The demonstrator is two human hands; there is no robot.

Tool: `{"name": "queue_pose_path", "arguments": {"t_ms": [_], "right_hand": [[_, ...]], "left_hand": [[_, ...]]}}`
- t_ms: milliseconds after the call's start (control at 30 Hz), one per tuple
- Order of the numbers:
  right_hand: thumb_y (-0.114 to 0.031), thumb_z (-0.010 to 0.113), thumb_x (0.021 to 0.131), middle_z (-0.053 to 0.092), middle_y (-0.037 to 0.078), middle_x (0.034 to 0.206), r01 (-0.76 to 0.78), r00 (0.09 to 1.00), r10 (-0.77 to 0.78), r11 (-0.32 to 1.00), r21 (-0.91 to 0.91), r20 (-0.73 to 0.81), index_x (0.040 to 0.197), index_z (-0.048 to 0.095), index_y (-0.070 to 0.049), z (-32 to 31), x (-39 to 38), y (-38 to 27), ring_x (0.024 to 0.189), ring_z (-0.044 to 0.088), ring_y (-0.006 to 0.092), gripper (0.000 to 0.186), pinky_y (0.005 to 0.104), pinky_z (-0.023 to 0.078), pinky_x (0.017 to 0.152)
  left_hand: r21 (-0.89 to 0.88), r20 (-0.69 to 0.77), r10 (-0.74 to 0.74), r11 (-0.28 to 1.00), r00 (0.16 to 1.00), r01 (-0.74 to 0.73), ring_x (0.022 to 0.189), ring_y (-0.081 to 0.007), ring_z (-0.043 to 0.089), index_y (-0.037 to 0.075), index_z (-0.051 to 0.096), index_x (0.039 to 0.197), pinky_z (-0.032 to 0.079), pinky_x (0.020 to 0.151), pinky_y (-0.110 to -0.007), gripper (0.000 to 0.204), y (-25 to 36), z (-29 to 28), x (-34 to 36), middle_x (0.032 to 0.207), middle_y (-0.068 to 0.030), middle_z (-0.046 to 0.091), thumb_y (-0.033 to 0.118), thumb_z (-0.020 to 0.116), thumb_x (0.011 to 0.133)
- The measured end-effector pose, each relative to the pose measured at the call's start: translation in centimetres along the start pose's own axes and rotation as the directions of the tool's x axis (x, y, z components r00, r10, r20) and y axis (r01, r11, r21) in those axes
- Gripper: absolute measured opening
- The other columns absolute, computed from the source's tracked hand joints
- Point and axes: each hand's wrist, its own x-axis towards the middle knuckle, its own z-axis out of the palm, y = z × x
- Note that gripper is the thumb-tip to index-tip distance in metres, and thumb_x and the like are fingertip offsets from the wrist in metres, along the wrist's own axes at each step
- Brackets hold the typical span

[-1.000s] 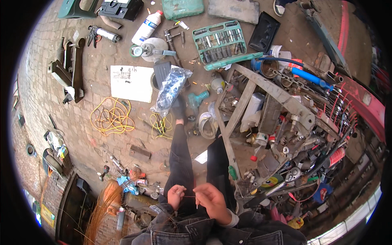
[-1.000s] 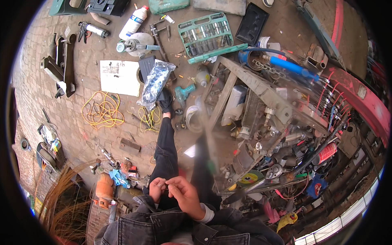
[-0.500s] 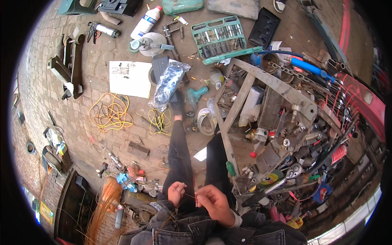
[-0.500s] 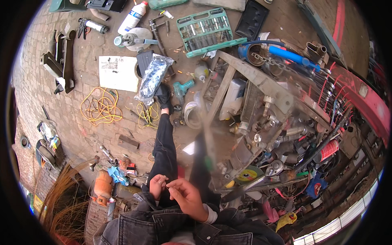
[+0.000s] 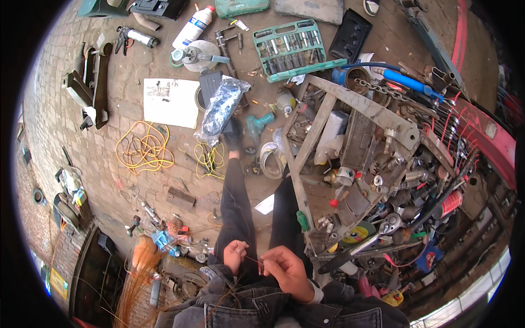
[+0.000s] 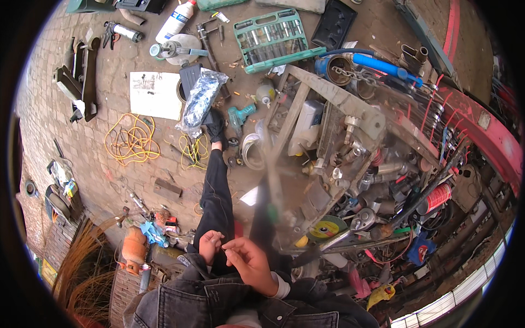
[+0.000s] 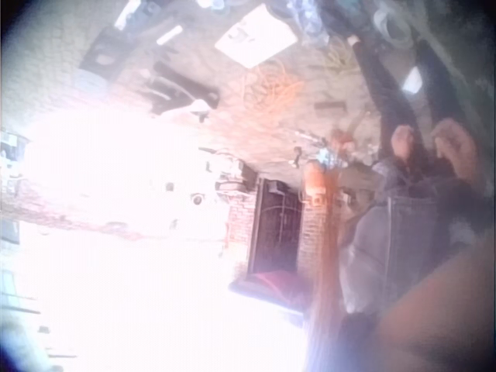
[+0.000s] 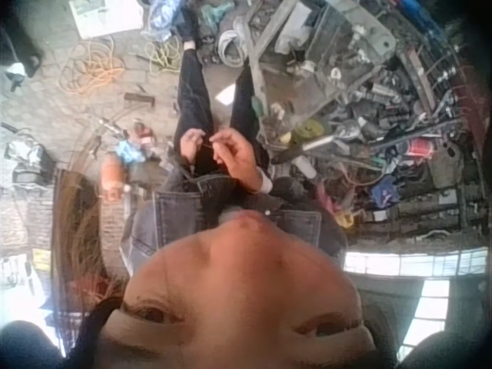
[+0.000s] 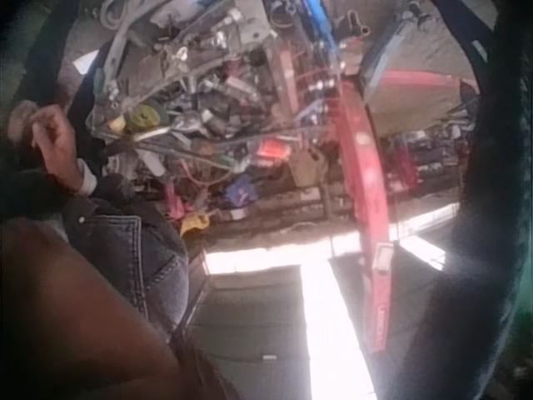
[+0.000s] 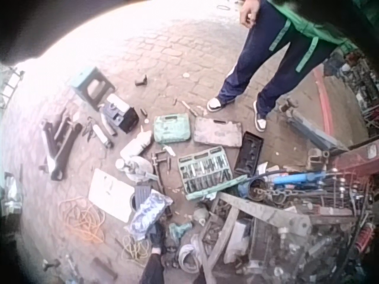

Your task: The person strips the insulation from a red wire using a utility knife, then twists the exposed strands. They also handle a black wire and a metal rod, moving around a cluttered workshop floor.

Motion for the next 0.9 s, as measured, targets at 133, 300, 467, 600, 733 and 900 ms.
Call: {"name": "queue_pose_path", "arguments": {"t_ms": [133, 300, 467, 600, 733, 900], "right_hand": [[-0.002, 0.054, 0.096, 0.06, 0.003, 0.086, -0.004, 1.0, 0.004, 1.0, -0.006, 0.001, 0.108, 0.055, 0.001, -0.2, -0.1, 0.1, 0.076, 0.057, 0.0063, 0.012, 0.0193, 0.045, 0.069], [-0.002, 0.054, 0.096, 0.06, 0.003, 0.087, -0.011, 1.0, 0.011, 1.0, -0.009, 0.001, 0.108, 0.055, 0.001, -0.2, -0.2, 0.1, 0.076, 0.056, 0.0063, 0.012, 0.019, 0.045, 0.069], [-0.002, 0.054, 0.096, 0.061, 0.003, 0.085, -0.018, 1.0, 0.018, 1.0, -0.003, 0.004, 0.108, 0.056, 0.0, -0.2, -0.3, 0.0, 0.073, 0.055, 0.0052, 0.013, 0.0185, 0.043, 0.065], [-0.003, 0.055, 0.096, 0.06, 0.001, 0.082, -0.064, 0.997, 0.067, 0.995, -0.074, 0.036, 0.108, 0.057, -0.001, -0.3, -0.6, -0.4, 0.07, 0.054, 0.004, 0.013, 0.0184, 0.042, 0.063], [-0.004, 0.057, 0.095, 0.058, -0.001, 0.081, -0.092, 0.989, 0.104, 0.989, -0.12, 0.102, 0.109, 0.058, -0.002, -0.3, -1.5, -1.1, 0.067, 0.052, 0.003, 0.014, 0.0181, 0.041, 0.061], [-0.005, 0.06, 0.093, 0.057, -0.002, 0.075, 0.019, 0.978, 0.026, 0.977, -0.212, 0.205, 0.107, 0.06, -0.003, -0.4, -3.8, -2.6, 0.063, 0.052, 0.0022, 0.013, 0.018, 0.039, 0.059]], "left_hand": [[0.0, -0.004, -0.021, 1.0, 1.0, 0.021, 0.048, -0.0026, 0.034, 0.006, 0.058, 0.084, 0.022, 0.042, -0.02, 0.014, 0.0, 0.1, 0.0, 0.059, 0.0057, 0.044, 0.013, 0.056, 0.096], [0.009, -0.008, -0.034, 0.999, 0.999, 0.034, 0.049, -0.0026, 0.035, 0.006, 0.058, 0.084, 0.023, 0.043, -0.019, 0.014, -0.2, 0.2, 0.0, 0.061, 0.0051, 0.046, 0.013, 0.055, 0.096], [-0.01, 0.013, -0.019, 1.0, 1.0, 0.019, 0.05, -0.0026, 0.037, 0.007, 0.058, 0.084, 0.024, 0.043, -0.019, 0.013, -0.5, 0.2, 0.2, 0.064, 0.0048, 0.048, 0.012, 0.055, 0.096], [-0.025, 0.023, -0.019, 1.0, 1.0, 0.019, 0.052, -0.0026, 0.038, 0.007, 0.057, 0.083, 0.025, 0.043, -0.019, 0.014, -0.6, 0.3, 0.3, 0.068, 0.004, 0.051, 0.011, 0.055, 0.096], [-0.03, 0.015, -0.031, 0.999, 0.999, 0.031, 0.053, -0.0028, 0.039, 0.007, 0.056, 0.083, 0.026, 0.043, -0.019, 0.014, -0.6, 0.8, 0.1, 0.07, 0.0031, 0.052, 0.011, 0.055, 0.096], [-0.042, 0.09, 0.052, 0.998, 0.995, -0.048, 0.05, -0.003, 0.037, 0.006, 0.058, 0.086, 0.024, 0.043, -0.02, 0.01, -0.2, 2.0, -0.6, 0.062, 0.0047, 0.045, 0.009, 0.055, 0.095]]}}
